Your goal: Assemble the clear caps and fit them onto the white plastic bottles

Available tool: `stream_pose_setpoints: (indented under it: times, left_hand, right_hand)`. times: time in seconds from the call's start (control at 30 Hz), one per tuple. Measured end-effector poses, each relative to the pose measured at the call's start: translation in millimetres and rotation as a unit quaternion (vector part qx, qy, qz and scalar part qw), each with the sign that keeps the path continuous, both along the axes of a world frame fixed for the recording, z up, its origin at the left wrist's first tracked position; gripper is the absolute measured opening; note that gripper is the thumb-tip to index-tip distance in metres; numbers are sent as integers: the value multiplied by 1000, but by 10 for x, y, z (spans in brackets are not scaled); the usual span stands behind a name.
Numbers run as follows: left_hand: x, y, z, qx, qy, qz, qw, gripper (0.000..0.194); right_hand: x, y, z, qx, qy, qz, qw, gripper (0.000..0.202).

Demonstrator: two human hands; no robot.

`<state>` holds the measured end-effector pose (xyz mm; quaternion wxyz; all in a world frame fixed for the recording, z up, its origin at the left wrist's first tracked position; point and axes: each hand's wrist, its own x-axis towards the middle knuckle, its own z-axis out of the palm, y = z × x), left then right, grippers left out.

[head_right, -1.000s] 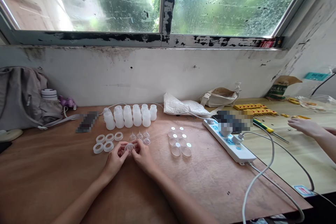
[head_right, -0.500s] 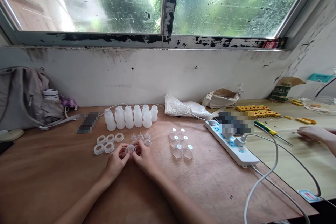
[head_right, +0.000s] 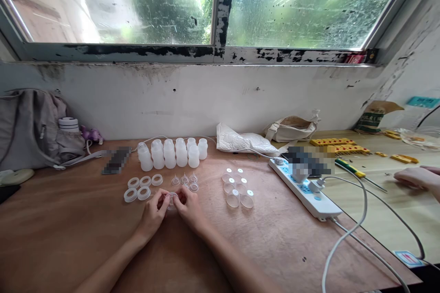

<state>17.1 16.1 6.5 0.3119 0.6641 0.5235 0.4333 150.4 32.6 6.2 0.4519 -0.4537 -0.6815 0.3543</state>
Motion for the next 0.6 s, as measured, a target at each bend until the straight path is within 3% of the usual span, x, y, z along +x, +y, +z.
stream_pose_setpoints:
  times: [0.4,0.6]
  left_hand:
    - [-15,9,10,21,12,0,1000,13]
    - [-22,14,-12,40,62,8,997,8]
  right_hand:
    - [-10,-8,2,-4,4,10,1000,8]
    - [-9,13,-19,6,4,3,1000,7]
